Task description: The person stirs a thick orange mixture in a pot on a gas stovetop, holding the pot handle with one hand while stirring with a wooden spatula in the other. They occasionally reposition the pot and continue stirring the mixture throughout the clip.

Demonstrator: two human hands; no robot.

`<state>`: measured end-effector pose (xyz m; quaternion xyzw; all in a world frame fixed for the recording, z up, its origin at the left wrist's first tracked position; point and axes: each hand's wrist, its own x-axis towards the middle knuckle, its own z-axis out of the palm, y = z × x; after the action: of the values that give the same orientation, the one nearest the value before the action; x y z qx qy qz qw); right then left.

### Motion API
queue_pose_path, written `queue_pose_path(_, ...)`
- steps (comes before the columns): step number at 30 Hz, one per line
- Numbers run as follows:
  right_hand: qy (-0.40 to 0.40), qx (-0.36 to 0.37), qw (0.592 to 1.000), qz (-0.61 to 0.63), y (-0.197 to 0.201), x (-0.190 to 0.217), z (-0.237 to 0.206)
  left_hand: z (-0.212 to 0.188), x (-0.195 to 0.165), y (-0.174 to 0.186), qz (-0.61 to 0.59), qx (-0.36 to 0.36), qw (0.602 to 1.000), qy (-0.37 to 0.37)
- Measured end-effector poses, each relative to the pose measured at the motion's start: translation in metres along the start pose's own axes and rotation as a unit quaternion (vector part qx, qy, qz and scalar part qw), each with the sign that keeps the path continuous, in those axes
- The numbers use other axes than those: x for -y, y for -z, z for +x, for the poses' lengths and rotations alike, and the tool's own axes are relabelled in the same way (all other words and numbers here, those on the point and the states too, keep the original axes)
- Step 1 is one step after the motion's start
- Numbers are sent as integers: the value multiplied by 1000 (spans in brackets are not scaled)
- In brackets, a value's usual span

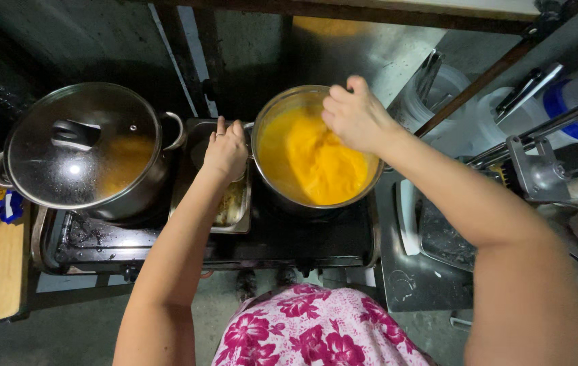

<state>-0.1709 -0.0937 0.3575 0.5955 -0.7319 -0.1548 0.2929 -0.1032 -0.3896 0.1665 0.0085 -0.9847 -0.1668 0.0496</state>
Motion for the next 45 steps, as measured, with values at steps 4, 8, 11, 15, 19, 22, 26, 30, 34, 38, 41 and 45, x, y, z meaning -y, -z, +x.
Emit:
queue_pose_path(4,-4,18,999,-33,-19,-7,0,-4,-4,1,-2,4,1000,8)
queue_pose_path(8,-30,86,995,-52,-17,-14,-19,-10,-6,5,3,16,1000,4)
queue_pose_path(11,-46,128,990,-29,0,-21,-43,-10,-7,5,26,32,999,-4)
queue_pose_path(15,-80,137,987,1,34,-10,-68,-13,-11,6,16,19,1000,-10)
queue_pose_path(19,-129,151,978,59,74,10,-86,-21,-20,10,-8,20,1000,-8)
queue_pose_path(22,-161,156,969,100,96,30,-95,-32,-31,25,-13,51,999,-8)
queue_pose_path(26,-178,168,957,157,108,58,-108,-51,-60,72,-8,14,1000,-18)
queue_pose_path(30,-218,4,902,374,113,73,-113,-90,-128,123,-191,-97,970,-119)
queue_pose_path(34,-307,-72,826,467,106,84,-102,-115,-217,135,-259,-134,918,-267)
queue_pose_path(38,-366,-158,750,528,94,93,-98,-120,-254,141,-238,-130,943,-192)
queue_pose_path(41,-375,-159,749,523,77,104,-92,-125,-249,141,-199,-149,956,-155)
queue_pose_path(45,-392,-142,627,658,47,115,-76,-141,-229,127,-190,-219,951,-110)
